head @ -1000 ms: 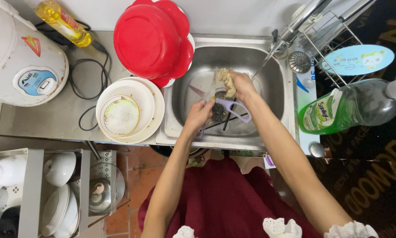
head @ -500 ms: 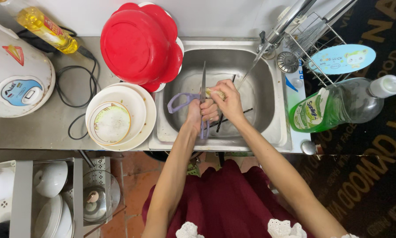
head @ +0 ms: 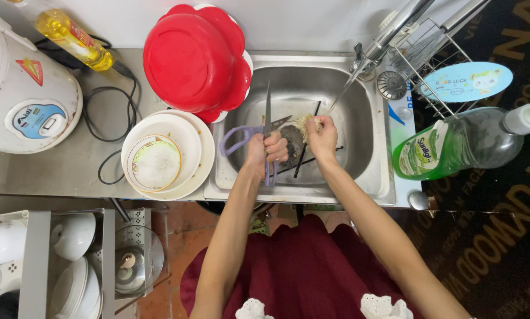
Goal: The person washes kitchenware at a sink, scrubbing a red plastic bowl and a white colander with a sponge under running water, then rinses and sets them aside. They cut a piece off a sponge with scissors, scrub chopsticks and plates, and finally carry a dirty rice cooker inner pot with food residue to the sink.
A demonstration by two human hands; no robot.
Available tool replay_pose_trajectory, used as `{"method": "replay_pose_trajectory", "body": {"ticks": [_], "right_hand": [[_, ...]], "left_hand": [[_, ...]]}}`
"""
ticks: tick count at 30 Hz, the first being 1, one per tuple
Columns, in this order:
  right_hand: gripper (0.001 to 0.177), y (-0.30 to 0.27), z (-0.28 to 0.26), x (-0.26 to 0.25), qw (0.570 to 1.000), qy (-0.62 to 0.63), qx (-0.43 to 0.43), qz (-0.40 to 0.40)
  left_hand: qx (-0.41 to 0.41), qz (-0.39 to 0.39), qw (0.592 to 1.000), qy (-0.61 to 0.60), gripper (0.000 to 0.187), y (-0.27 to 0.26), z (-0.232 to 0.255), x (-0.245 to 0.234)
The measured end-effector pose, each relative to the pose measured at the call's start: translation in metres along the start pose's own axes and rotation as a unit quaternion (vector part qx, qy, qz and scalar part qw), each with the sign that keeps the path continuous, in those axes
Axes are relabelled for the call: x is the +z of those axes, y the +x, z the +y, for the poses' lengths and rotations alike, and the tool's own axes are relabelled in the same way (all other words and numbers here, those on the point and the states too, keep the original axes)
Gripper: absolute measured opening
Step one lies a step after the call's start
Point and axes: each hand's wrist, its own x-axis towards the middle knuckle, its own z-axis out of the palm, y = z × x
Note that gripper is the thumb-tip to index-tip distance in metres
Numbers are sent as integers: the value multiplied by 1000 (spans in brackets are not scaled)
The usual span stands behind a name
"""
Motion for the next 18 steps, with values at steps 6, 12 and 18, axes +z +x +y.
{"method": "replay_pose_trajectory", "body": {"ticks": [6, 12, 18], "right_hand": [[23, -31, -54, -28, 977, 196, -1, -86], [19, -29, -81, -42, 949, -25, -259, -180], [16, -27, -92, -56, 906, -202, -255, -272]], "left_hand": [[100, 272, 903, 318, 55, 26, -13, -16], [92, 209, 934, 276, 27, 46, -36, -34], [46, 355, 928, 101, 37, 72, -30, -77]]}}
